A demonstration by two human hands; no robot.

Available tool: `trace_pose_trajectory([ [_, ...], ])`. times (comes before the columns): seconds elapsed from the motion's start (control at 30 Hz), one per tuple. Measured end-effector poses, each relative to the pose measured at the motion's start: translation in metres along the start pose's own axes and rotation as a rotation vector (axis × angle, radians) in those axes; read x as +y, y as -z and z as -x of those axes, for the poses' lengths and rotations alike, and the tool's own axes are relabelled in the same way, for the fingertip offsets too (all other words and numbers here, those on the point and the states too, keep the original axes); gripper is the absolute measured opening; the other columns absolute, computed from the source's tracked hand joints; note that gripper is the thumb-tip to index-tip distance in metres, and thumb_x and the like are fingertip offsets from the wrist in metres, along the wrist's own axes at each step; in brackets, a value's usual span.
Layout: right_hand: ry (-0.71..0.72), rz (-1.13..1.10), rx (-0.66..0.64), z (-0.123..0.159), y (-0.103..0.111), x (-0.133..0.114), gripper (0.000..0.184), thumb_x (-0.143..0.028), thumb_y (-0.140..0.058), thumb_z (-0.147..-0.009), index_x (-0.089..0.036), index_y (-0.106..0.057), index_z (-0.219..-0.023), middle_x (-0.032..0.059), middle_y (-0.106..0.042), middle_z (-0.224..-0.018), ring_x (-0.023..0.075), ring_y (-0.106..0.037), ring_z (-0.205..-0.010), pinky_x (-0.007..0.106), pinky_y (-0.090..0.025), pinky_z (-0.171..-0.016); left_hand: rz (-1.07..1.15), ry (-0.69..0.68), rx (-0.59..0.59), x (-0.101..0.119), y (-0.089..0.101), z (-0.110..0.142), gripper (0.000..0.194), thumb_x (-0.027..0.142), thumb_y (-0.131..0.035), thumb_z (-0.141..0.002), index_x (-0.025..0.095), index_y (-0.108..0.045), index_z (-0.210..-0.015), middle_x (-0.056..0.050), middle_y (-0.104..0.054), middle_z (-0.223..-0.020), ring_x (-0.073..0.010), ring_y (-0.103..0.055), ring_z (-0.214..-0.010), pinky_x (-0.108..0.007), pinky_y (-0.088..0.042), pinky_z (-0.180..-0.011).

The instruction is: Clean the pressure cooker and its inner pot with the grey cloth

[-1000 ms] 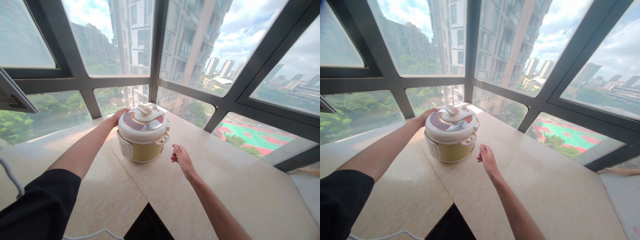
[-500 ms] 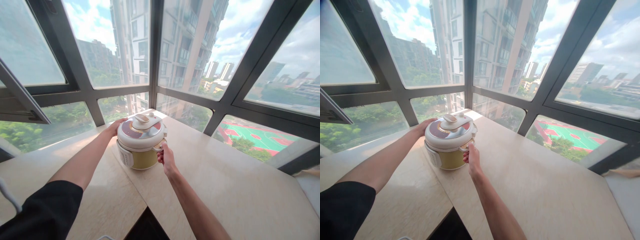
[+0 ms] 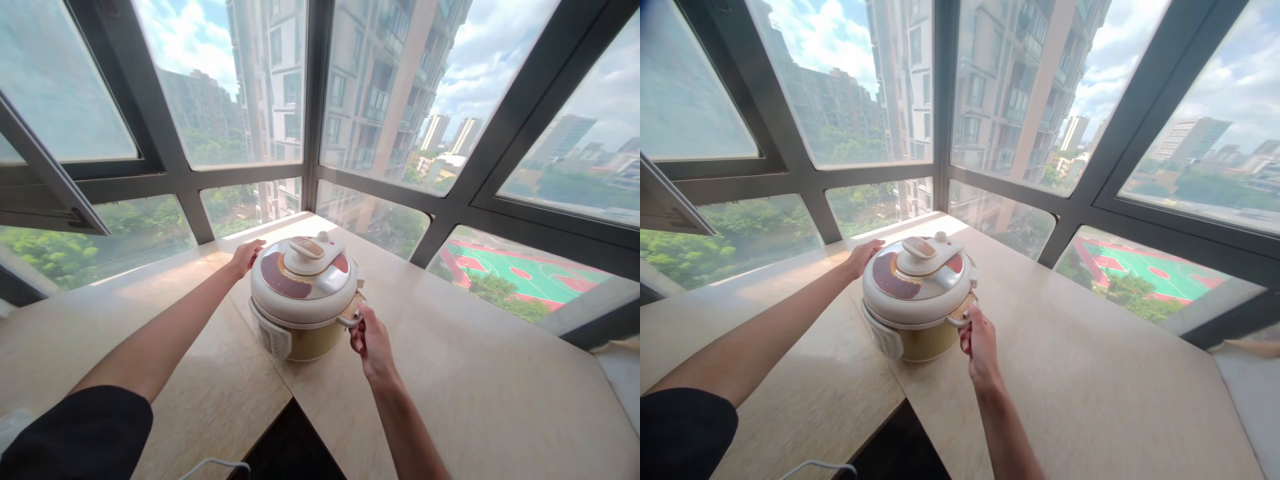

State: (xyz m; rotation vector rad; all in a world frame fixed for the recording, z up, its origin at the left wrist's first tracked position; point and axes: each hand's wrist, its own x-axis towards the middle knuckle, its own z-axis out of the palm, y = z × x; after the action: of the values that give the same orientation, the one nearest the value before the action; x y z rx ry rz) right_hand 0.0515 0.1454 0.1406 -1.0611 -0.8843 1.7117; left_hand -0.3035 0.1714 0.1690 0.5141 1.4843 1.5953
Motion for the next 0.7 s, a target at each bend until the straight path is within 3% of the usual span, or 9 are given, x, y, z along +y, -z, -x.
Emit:
trace_pose_trajectory([
  [0.13, 0.067, -0.040, 0.206, 0.007, 0.053, -0.019, 0.047, -0.056, -0.074, -0.064, -0.021, -0.044, -0.058, -0.0081, -0.041, -0.040, 0.0034, -0.030, -0.032, 0.015, -0.018, -0.032, -0.090, 0.024, -0.142, -0.018, -0.030, 0.027, 0.020, 0.026, -0.078, -0.066, 0.013, -0.062, -0.068, -0.002, -0.057, -0.047, -0.0131, -0.051, -0.041, -0.024, -0.041, -0.043],
  [0.27, 0.105, 0.024, 0.273, 0.026, 0.106, -0.033, 0.044, -0.055, -0.069, -0.068, -0.021, -0.044, -0.056, -0.0067, -0.041, -0.037, 0.0040, -0.028, -0.029, 0.017, -0.017, -0.031, -0.128, 0.041, -0.349, -0.035, -0.076, 0.049, 0.022, 0.026, -0.080, -0.065, 0.013, -0.071, -0.081, -0.001, -0.061, -0.056, -0.0121, -0.052, -0.046, -0.024, -0.043, -0.047],
  [0.43, 0.130, 0.031, 0.344, 0.055, 0.150, -0.043, 0.044, -0.056, -0.069, -0.068, -0.021, -0.045, -0.056, -0.0058, -0.042, -0.036, 0.0034, -0.027, -0.027, 0.016, -0.015, -0.030, -0.172, 0.017, -0.452, -0.052, -0.132, 0.064, 0.022, 0.027, -0.080, -0.062, 0.013, -0.073, -0.077, -0.003, -0.063, -0.061, -0.0123, -0.053, -0.051, -0.024, -0.045, -0.049],
  [0.57, 0.189, -0.081, 0.446, 0.072, 0.182, -0.056, 0.040, -0.051, -0.069, -0.069, -0.021, -0.045, -0.059, -0.0091, -0.037, -0.038, 0.0032, -0.025, -0.027, 0.015, -0.015, -0.028, -0.265, 0.055, -0.622, -0.063, -0.170, 0.088, 0.023, 0.028, -0.082, -0.061, 0.012, -0.072, -0.074, -0.005, -0.063, -0.063, -0.0123, -0.053, -0.052, -0.024, -0.044, -0.047],
  [0.63, 0.220, -0.120, 0.484, 0.079, 0.199, -0.061, 0.037, -0.049, -0.069, -0.069, -0.022, -0.046, -0.061, -0.0099, -0.036, -0.039, 0.0035, -0.024, -0.028, 0.015, -0.015, -0.027, -0.296, 0.056, -0.648, -0.071, -0.190, 0.102, 0.024, 0.031, -0.081, -0.061, 0.012, -0.071, -0.072, -0.003, -0.059, -0.058, -0.0117, -0.050, -0.049, -0.022, -0.039, -0.044],
  [0.7, 0.238, -0.134, 0.519, 0.086, 0.214, -0.064, 0.035, -0.048, -0.069, -0.070, -0.021, -0.047, -0.063, -0.0099, -0.036, -0.041, 0.0037, -0.025, -0.029, 0.015, -0.015, -0.027, -0.301, 0.016, -0.591, -0.080, -0.210, 0.114, 0.024, 0.034, -0.079, -0.062, 0.013, -0.068, -0.066, -0.001, -0.053, -0.053, -0.0104, -0.046, -0.046, -0.021, -0.032, -0.040],
])
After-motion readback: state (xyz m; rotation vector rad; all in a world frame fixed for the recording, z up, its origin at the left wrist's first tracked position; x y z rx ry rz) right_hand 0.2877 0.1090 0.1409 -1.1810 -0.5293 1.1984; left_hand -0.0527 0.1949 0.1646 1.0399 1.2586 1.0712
